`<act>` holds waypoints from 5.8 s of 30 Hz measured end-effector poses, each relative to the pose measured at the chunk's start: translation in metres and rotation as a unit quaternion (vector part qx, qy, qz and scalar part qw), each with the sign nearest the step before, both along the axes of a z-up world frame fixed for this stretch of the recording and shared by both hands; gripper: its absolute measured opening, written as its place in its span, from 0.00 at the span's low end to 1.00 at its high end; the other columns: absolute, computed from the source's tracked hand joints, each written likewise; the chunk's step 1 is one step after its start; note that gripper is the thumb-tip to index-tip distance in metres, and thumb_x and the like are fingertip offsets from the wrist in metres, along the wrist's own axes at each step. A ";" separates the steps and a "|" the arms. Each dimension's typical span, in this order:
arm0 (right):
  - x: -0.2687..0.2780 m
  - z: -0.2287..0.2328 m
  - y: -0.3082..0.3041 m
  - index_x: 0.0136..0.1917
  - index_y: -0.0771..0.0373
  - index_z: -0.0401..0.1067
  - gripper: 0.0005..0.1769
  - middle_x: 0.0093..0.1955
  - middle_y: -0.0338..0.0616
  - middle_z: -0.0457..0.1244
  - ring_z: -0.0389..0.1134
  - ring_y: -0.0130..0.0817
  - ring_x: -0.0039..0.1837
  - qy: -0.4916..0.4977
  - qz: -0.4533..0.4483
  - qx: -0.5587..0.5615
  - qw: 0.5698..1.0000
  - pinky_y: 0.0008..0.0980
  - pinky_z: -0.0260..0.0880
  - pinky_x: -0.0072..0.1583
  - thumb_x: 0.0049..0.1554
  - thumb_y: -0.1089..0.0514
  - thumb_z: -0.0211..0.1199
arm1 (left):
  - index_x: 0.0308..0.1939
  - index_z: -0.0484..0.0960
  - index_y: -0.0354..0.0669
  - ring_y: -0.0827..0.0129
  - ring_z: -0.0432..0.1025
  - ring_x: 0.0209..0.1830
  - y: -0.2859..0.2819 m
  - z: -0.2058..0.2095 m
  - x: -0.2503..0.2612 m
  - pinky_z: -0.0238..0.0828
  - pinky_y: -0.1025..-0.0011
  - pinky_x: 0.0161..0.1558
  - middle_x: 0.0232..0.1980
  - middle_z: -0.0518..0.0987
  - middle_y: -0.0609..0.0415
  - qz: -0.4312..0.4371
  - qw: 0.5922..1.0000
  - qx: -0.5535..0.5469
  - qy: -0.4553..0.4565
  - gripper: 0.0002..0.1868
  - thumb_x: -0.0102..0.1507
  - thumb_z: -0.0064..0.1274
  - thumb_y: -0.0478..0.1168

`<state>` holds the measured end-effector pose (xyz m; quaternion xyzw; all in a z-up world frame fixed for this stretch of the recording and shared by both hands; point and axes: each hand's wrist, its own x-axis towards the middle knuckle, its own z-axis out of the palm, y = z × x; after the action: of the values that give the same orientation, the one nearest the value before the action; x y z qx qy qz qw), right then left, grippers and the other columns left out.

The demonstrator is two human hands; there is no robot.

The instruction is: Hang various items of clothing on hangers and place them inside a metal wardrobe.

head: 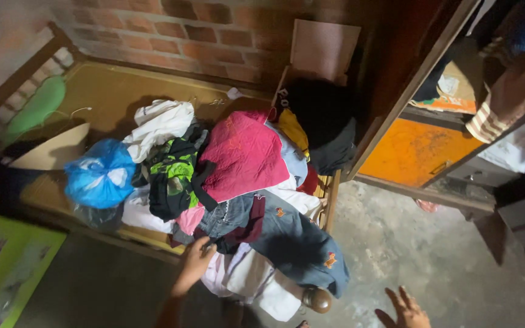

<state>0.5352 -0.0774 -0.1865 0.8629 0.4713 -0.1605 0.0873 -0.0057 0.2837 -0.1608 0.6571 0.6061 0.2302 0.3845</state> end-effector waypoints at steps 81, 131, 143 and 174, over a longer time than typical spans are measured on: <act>-0.219 0.457 0.037 0.65 0.66 0.68 0.17 0.65 0.47 0.65 0.66 0.44 0.66 0.506 -0.295 0.757 0.291 0.51 0.65 0.70 0.68 0.54 0.53 | 0.65 0.76 0.40 0.49 0.68 0.73 -0.039 0.323 0.201 0.64 0.60 0.71 0.70 0.73 0.42 -0.599 0.716 0.281 -0.223 0.33 0.57 0.70 0.42; 0.085 0.441 -0.115 0.49 0.67 0.76 0.21 0.44 0.41 0.72 0.72 0.28 0.48 0.394 0.044 0.465 0.791 0.34 0.73 0.51 0.57 0.46 0.71 | 0.43 0.85 0.36 0.77 0.77 0.31 -0.220 0.496 0.549 0.74 0.73 0.35 0.32 0.83 0.52 -0.814 0.521 0.082 -0.243 0.08 0.66 0.57 0.39; 0.215 0.407 -0.202 0.48 0.62 0.81 0.18 0.36 0.45 0.71 0.69 0.30 0.38 0.282 0.033 0.204 0.937 0.36 0.71 0.44 0.58 0.45 0.66 | 0.54 0.82 0.38 0.72 0.75 0.48 -0.189 0.518 0.560 0.71 0.72 0.55 0.49 0.83 0.55 -0.546 0.647 -0.010 -0.532 0.07 0.74 0.52 0.35; 0.359 0.471 -0.271 0.64 0.59 0.70 0.14 0.64 0.41 0.62 0.63 0.41 0.70 -0.348 -0.008 0.481 0.804 0.72 0.32 0.79 0.68 0.57 0.68 | 0.44 0.83 0.42 0.51 0.72 0.42 -0.214 0.572 0.543 0.71 0.57 0.46 0.38 0.80 0.48 -0.419 0.665 0.617 0.025 0.05 0.70 0.57 0.39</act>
<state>0.8946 -0.3479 0.2845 0.7957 0.4192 0.3976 -0.1820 0.5376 0.0702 0.4108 0.9344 -0.0047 0.3496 -0.0682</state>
